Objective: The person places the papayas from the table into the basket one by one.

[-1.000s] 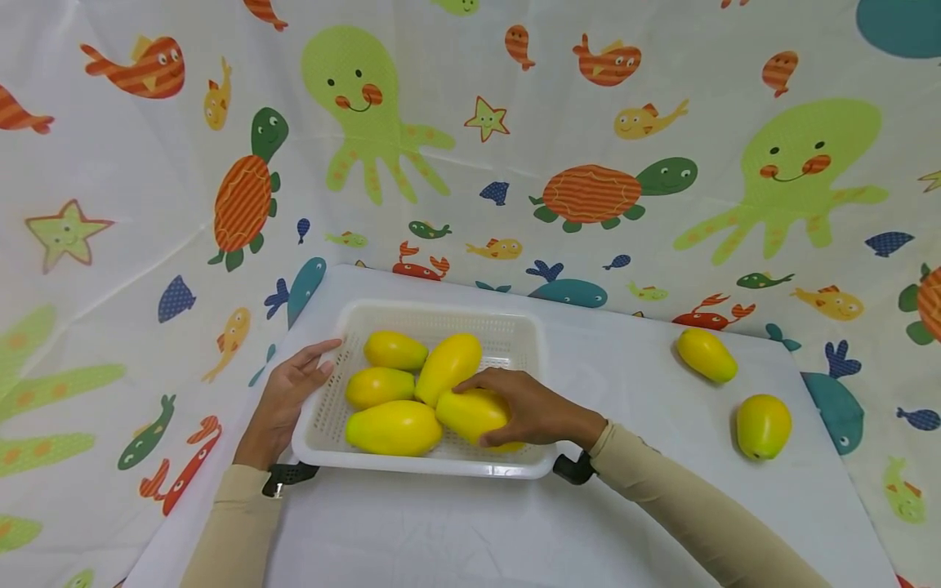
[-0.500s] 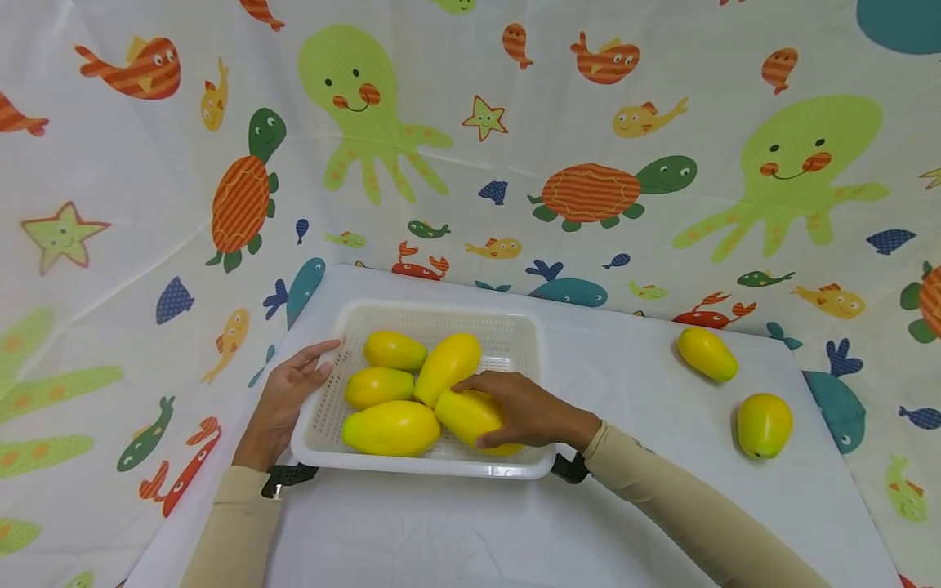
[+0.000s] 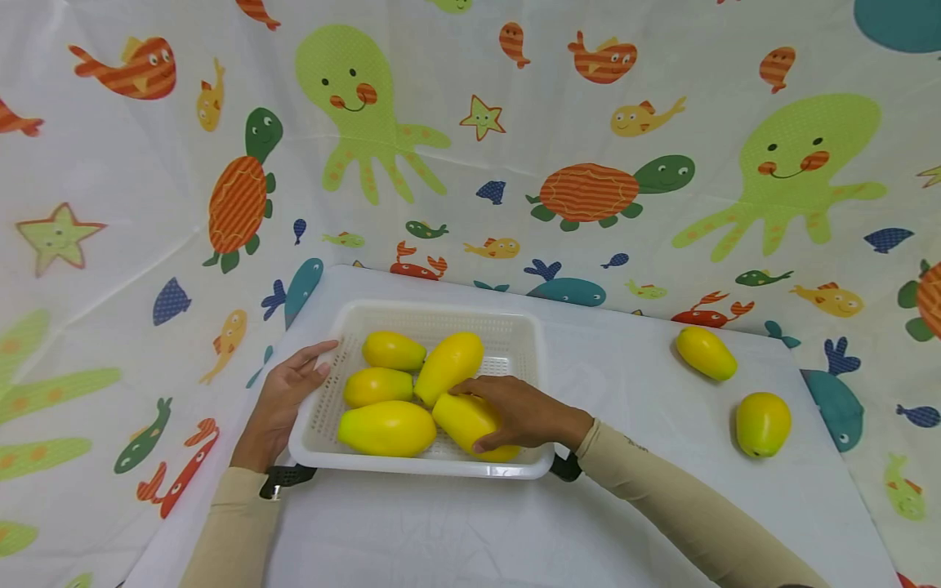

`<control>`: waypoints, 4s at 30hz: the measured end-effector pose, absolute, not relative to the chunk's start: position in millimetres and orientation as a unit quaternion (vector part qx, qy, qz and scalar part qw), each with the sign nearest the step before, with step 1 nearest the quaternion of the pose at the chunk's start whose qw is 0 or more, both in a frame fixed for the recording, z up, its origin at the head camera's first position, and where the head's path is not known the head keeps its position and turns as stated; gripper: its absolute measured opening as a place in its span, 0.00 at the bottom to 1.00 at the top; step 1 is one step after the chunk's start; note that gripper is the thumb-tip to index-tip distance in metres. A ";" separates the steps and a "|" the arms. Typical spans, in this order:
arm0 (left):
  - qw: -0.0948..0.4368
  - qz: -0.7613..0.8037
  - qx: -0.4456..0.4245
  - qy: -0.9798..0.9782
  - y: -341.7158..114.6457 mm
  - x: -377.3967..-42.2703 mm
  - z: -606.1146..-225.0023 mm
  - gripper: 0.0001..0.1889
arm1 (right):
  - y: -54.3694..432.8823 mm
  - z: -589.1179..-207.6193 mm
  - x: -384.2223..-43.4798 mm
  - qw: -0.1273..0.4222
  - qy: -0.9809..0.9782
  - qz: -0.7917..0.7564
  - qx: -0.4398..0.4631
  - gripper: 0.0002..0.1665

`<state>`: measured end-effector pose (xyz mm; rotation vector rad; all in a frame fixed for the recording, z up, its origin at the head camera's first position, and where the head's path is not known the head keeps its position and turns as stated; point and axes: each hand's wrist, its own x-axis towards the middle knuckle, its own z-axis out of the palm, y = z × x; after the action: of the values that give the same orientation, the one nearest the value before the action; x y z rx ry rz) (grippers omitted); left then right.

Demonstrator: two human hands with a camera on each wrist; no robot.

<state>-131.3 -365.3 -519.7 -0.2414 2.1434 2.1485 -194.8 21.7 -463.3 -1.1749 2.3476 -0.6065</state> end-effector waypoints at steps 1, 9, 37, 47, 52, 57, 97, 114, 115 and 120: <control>0.050 0.706 -0.080 0.702 -365.4 -131.2 -519.6 0.34 | 21.7 -463.1 -194.7 0.220 0.850 -0.217 -0.427 0.50; 0.043 0.717 -0.070 0.693 -366.9 -129.8 -519.3 0.32 | 22.1 -460.7 -194.7 0.218 0.844 -0.207 -0.443 0.50; 0.040 0.714 -0.072 0.695 -367.0 -129.7 -519.0 0.32 | 92.8 -411.7 -222.6 0.082 0.877 -0.344 -0.324 0.50; 0.043 0.712 -0.072 0.697 -366.0 -129.8 -520.5 0.33 | 150.3 -405.9 -253.2 -0.039 0.914 -0.336 -0.223 0.51; 0.044 0.706 -0.078 0.702 -365.6 -129.1 -519.7 0.33 | 180.2 -405.2 -265.8 -0.054 0.920 -0.350 -0.169 0.52; 0.041 0.710 -0.078 0.699 -364.5 -129.5 -519.1 0.33 | 210.7 -406.4 -273.7 -0.058 0.921 -0.364 -0.125 0.55; 0.043 0.721 -0.070 0.688 -366.6 -128.8 -520.4 0.32 | 319.4 -466.2 -292.9 0.100 0.947 -0.297 0.072 0.57; 0.043 0.711 -0.079 0.697 -365.1 -128.4 -518.6 0.32 | 303.7 -486.6 -288.9 0.123 0.936 -0.326 0.045 0.53; 0.043 0.712 -0.080 0.697 -365.1 -128.5 -518.5 0.32 | 301.3 -487.0 -288.5 0.121 0.936 -0.327 0.041 0.53; 0.043 0.713 -0.082 0.695 -365.3 -129.0 -518.2 0.32 | 289.5 -484.9 -285.6 0.105 0.933 -0.344 0.017 0.52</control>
<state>-129.0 -365.3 -518.2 -0.2511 2.1243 2.1806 -285.6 289.5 -484.9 0.0488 2.7492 -1.0135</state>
